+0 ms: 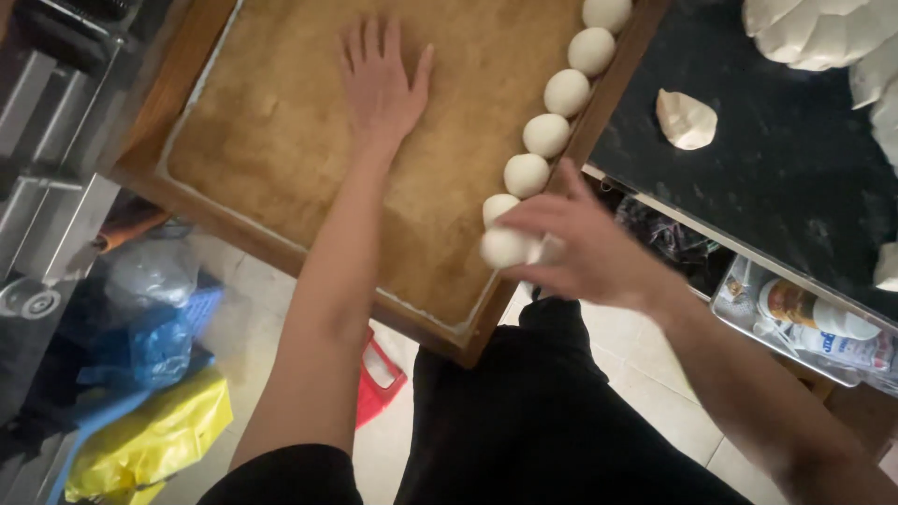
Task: Shaping small pieces of dough into balls and arranging them on a wooden tray
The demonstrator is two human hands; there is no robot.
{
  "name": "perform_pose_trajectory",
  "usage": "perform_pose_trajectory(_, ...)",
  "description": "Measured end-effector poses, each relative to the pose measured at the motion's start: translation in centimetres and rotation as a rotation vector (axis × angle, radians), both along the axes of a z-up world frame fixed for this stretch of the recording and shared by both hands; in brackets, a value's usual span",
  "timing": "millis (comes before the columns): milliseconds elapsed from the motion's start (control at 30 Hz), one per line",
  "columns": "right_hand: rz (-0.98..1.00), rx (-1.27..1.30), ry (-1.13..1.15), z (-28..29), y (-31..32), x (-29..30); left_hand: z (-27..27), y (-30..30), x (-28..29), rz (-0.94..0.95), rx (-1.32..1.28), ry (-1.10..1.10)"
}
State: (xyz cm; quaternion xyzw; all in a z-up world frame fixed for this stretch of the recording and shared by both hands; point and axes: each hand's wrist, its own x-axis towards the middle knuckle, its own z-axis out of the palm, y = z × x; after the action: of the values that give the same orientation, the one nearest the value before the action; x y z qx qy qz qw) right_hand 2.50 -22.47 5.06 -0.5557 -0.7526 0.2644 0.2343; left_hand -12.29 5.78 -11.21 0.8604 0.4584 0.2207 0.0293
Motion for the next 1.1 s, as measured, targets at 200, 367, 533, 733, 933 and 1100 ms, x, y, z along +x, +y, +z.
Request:
perform_pose_trajectory(200,0.196,-0.083,-0.273,-6.9,2.5,-3.1,-0.9,0.7,0.2,0.006,0.034,-0.025)
perform_pose_trajectory(367,-0.212,0.082,0.038,-2.9,1.5,2.7,2.2,-0.5,0.1,-0.039,-0.199,-0.008)
perform_pose_trajectory(533,-0.704,0.460,-0.212,-12.1,1.3,17.8,2.1,-0.5,0.1,-0.028,-0.204,0.040)
perform_pose_trajectory(733,-0.783,0.400,-0.500,-17.1,-1.2,20.5,2.0,-0.7,0.0,-0.020,-0.136,0.048)
perform_pose_trajectory(933,-1.120,0.396,-0.217,-14.3,-7.6,21.2,4.4,-1.9,0.1,-0.052,-0.256,0.027)
perform_pose_trajectory(1100,-1.150,0.305,-0.556,-15.1,-11.7,22.5,3.2,-1.7,0.3,-0.044,-0.091,0.020)
